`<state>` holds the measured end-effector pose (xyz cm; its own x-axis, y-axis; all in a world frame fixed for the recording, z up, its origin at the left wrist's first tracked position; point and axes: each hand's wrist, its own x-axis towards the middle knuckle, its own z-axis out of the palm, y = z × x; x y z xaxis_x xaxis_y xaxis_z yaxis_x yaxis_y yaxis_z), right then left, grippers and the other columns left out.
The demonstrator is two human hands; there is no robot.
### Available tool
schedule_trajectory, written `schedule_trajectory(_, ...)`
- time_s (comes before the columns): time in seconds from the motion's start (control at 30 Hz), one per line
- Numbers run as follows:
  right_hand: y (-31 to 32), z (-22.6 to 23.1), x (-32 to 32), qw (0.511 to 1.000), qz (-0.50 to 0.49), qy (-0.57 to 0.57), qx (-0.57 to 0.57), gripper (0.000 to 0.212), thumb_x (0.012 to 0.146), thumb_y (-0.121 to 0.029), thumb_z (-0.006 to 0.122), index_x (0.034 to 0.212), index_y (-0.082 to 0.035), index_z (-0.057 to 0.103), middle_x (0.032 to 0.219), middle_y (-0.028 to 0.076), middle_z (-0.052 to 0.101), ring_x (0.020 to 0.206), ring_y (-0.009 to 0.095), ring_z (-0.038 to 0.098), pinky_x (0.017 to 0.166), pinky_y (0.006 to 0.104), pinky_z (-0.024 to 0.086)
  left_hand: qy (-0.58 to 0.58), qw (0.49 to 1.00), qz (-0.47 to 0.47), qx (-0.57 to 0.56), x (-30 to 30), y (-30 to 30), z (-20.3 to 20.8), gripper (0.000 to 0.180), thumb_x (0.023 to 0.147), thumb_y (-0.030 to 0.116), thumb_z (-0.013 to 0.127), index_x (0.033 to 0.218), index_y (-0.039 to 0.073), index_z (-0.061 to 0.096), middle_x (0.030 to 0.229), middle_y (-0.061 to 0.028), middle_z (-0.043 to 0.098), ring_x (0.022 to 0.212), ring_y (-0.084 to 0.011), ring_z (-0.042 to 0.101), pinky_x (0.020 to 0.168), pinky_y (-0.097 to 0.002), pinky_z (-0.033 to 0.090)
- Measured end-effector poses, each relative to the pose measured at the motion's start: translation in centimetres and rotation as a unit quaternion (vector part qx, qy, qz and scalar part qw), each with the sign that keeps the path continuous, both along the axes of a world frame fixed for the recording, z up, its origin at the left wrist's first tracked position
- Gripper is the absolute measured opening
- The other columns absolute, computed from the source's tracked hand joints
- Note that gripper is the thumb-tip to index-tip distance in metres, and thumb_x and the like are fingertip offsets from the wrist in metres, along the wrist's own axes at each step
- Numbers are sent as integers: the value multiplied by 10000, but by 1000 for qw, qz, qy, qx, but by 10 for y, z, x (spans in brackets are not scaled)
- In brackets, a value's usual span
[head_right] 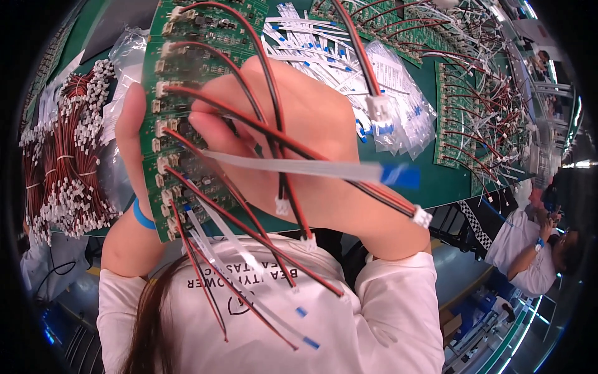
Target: The person connects wires and ribbon cables to various ports on a printed circuit board by hand.
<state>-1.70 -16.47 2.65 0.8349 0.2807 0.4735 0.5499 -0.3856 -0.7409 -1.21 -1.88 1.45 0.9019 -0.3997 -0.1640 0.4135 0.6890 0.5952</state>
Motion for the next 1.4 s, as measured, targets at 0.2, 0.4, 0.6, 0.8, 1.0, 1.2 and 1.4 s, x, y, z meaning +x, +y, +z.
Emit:
schedule_trajectory(0.2, -1, -2, 3, 999, -4, -26, -42, 156, 754, 44, 666, 892, -13, 622, 713, 41, 531, 499, 52, 461, 395, 164, 404, -5, 1000, -8, 21, -1, 2, -3, 616, 881, 537, 338, 957, -17, 594, 779, -115, 627, 589, -150, 565, 522, -245, 448)
schedule_trajectory(0.4, -3, -5, 5, 996, -10, -59, -68, 188, 733, 19, 690, 902, -45, 638, 710, 13, 562, 501, 65, 384, 410, 198, 311, -18, 999, -19, 41, -1, 3, -6, 613, 880, 546, 341, 947, -7, 598, 777, -99, 623, 606, -135, 562, 529, -238, 444)
schedule_trajectory(0.6, -3, -6, 4, 994, -26, -74, -78, 178, 723, -1, 705, 885, -43, 646, 732, 24, 595, 508, 83, 405, 431, 219, 320, -11, 995, -23, 96, -2, 3, -5, 596, 876, 562, 356, 937, 23, 602, 770, -69, 617, 626, -117, 558, 544, -233, 442)
schedule_trajectory(0.8, -7, -11, 8, 991, -23, -100, -84, 145, 718, -22, 714, 850, -40, 657, 774, 45, 630, 582, 156, 542, 467, 251, 405, -7, 988, -29, 151, -2, 2, -3, 579, 872, 579, 370, 928, 53, 606, 763, -40, 611, 647, -98, 553, 559, -228, 441)
schedule_trajectory(1.0, -6, -2, 5, 982, -30, -101, -157, 163, 695, -48, 711, 849, -57, 660, 789, 65, 635, 648, 224, 589, 547, 301, 464, 84, 990, -20, 109, -3, -1, -2, 576, 866, 593, 372, 947, 76, 613, 781, -15, 612, 674, -84, 546, 565, -217, 424)
schedule_trajectory(1.2, -8, -3, 7, 983, -13, -69, -169, 190, 679, -24, 693, 863, -40, 650, 819, 82, 636, 697, 231, 615, 578, 299, 487, 35, 981, -57, 181, -1, -2, -7, 594, 854, 616, 371, 949, 83, 617, 767, -12, 609, 651, -81, 524, 549, -213, 387)
schedule_trajectory(1.4, -5, -8, 5, 988, -30, -39, -149, 171, 707, -23, 693, 874, -24, 653, 829, 94, 644, 729, 201, 631, 580, 280, 500, 2, 977, -71, 203, 3, -2, -4, 601, 854, 617, 364, 936, 80, 619, 760, -18, 611, 644, -86, 514, 550, -215, 390)
